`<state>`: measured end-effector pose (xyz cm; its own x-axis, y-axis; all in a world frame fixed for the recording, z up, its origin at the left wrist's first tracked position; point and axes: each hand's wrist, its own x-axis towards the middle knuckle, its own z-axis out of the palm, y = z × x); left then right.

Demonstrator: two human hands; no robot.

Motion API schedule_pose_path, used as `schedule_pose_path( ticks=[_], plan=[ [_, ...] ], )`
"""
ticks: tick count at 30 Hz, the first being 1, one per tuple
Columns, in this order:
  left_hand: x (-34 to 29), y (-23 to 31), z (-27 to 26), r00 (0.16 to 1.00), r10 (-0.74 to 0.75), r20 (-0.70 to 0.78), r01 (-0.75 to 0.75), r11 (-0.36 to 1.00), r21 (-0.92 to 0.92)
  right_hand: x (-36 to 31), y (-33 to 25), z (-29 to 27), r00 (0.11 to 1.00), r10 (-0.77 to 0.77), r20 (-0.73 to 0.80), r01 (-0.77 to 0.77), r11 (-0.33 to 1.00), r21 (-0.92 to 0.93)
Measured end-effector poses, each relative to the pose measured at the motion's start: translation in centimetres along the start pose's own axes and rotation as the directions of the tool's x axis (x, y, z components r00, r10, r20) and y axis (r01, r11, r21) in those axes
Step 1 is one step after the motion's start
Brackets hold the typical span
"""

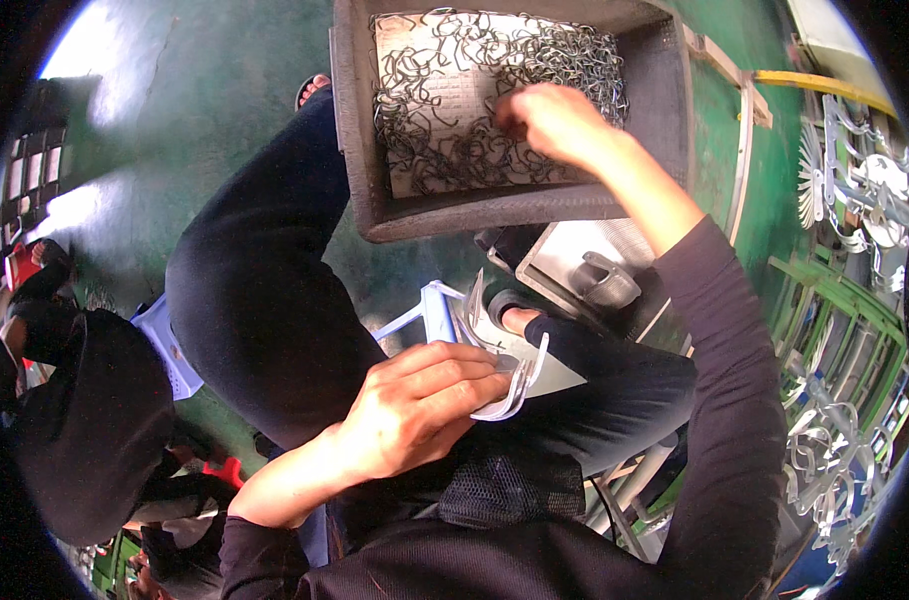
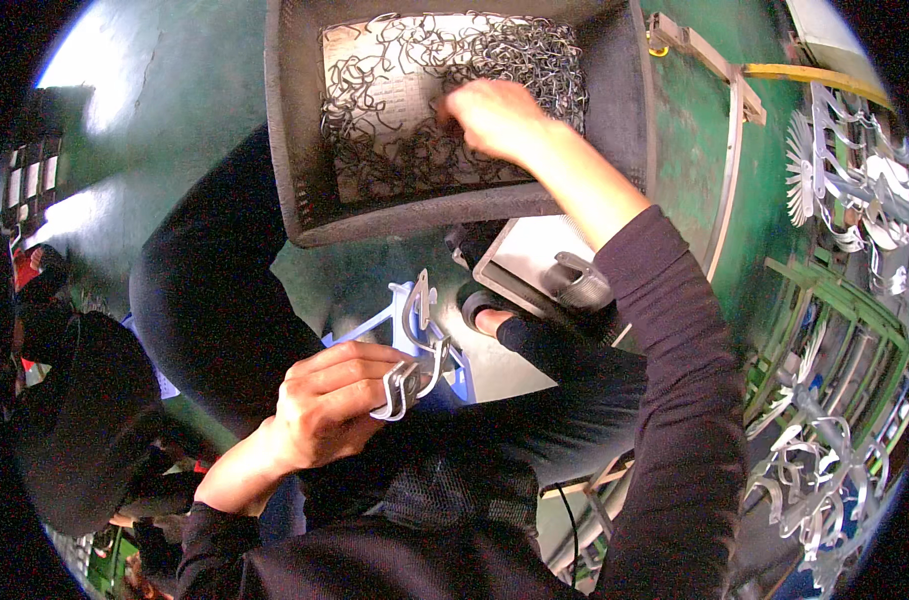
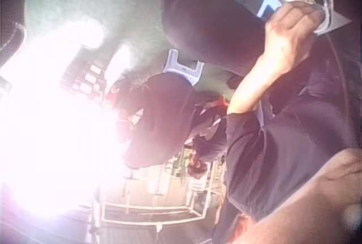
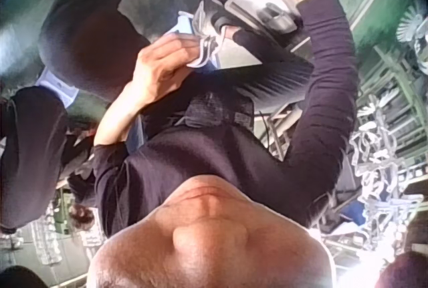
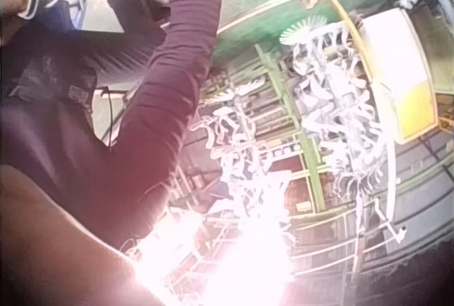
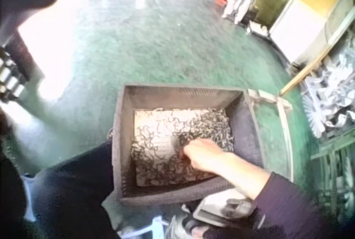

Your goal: The person picks up metal hooks from a bin, attaches them to white metal components, and hangs the assembled units onto a circular rotating rack.

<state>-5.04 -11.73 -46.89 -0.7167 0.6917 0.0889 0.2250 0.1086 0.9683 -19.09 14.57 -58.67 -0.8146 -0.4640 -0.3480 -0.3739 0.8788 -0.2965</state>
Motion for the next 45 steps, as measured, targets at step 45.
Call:
schedule_pose_path(
  ticks=[45],
  plan=[
    [0.9,-0.3,0.1,0.998,-0.023,0.058,0.023,1.000,-0.004,4.2,0.9,-1.6,0.926,-0.190,-0.326,0.156,0.980,-0.127]
  ],
)
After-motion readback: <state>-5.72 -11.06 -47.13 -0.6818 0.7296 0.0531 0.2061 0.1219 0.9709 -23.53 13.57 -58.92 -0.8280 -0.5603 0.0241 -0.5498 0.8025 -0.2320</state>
